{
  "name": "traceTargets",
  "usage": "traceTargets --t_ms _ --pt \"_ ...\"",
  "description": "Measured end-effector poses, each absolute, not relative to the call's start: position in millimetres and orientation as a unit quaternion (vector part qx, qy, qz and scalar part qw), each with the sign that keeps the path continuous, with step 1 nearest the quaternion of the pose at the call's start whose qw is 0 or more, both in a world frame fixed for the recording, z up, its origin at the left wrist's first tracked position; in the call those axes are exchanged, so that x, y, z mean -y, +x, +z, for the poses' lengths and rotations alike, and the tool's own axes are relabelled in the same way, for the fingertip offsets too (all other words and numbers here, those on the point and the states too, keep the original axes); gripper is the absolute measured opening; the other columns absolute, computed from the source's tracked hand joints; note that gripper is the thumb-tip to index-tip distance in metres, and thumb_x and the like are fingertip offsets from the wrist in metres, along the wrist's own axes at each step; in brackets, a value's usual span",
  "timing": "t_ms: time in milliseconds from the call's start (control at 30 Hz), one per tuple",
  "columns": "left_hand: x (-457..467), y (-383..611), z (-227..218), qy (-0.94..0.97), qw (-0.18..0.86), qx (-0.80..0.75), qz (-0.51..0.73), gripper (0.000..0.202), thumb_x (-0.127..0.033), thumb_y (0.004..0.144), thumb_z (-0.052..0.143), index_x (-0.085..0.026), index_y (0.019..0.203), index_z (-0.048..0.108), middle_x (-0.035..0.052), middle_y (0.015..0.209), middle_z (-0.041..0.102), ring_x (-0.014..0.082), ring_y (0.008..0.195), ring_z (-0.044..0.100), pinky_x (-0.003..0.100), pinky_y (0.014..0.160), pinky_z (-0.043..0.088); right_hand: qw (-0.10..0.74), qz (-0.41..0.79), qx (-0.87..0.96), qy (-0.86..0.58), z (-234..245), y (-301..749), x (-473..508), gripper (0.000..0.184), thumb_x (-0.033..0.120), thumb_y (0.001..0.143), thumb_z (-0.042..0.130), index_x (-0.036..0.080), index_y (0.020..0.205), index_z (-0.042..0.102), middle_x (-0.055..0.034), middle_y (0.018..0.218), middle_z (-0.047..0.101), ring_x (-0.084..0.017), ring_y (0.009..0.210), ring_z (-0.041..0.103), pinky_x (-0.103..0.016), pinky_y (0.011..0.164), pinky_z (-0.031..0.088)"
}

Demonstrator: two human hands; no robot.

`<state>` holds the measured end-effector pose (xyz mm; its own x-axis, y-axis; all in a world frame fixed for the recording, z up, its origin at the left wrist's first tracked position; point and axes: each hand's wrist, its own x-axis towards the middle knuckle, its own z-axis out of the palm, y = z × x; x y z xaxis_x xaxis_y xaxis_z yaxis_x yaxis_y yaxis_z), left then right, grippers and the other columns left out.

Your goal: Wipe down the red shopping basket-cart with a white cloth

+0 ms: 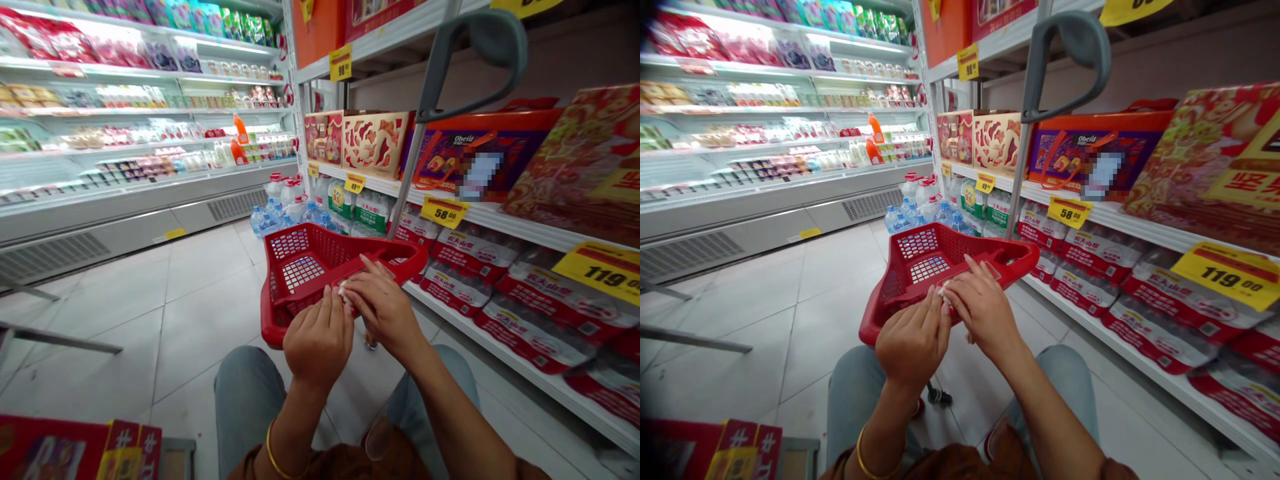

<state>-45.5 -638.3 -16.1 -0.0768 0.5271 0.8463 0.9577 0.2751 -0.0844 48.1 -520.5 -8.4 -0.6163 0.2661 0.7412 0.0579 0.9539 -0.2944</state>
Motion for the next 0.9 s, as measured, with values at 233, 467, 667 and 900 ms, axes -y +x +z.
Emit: traceTargets --t_ms 233,467,667,900 --pt "640 -52 -18 -0.551 0.42 0.669 -0.269 0.027 -0.021 0.087 0.058 -0.012 0.11 0.067 0.013 0.104 0.074 0.0217 0.072 0.071 0.034 0.064 0.049 0.444 0.137 0.872 -0.156 -8 56 503 0.023 0.032 0.096 0.05 0.023 0.102 0.07 -0.0065 0.106 0.072 -0.029 0.134 0.046 -0.059 0.112 0.032" --pt "641 -53 -18 -0.556 0.407 0.669 -0.279 0.026 -0.022 0.087 0.057 -0.012 0.109 0.068 0.0131 0.105 0.074 0.0222 0.074 0.072 0.035 0.065 0.051 0.44 0.15 0.864 -0.192 -8 64 484 0.025 0.035 0.096 0.049 0.024 0.099 0.071 -0.0065 0.105 0.072 -0.027 0.118 0.059 -0.051 0.103 0.046" --pt "641 -51 -18 -0.549 0.405 0.674 -0.282 0.026 -0.023 0.089 0.054 -0.013 0.109 0.068 0.0119 0.105 0.074 0.0207 0.074 0.071 0.034 0.064 0.049 0.491 0.111 0.825 -0.257 0 61 498 0.025 0.037 0.094 0.051 0.022 0.101 0.07 -0.0116 0.11 0.061 -0.025 0.103 0.062 -0.042 0.093 0.052" --pt "645 -50 -16 -0.553 0.388 0.682 -0.282 0.024 -0.021 0.089 0.054 -0.012 0.107 0.069 0.0111 0.107 0.074 0.0218 0.077 0.071 0.036 0.065 0.047 0.455 0.084 0.875 -0.139 -2 42 542 0.021 0.026 0.096 0.047 0.022 0.102 0.067 -0.007 0.104 0.069 -0.025 0.121 0.056 -0.046 0.108 0.042"
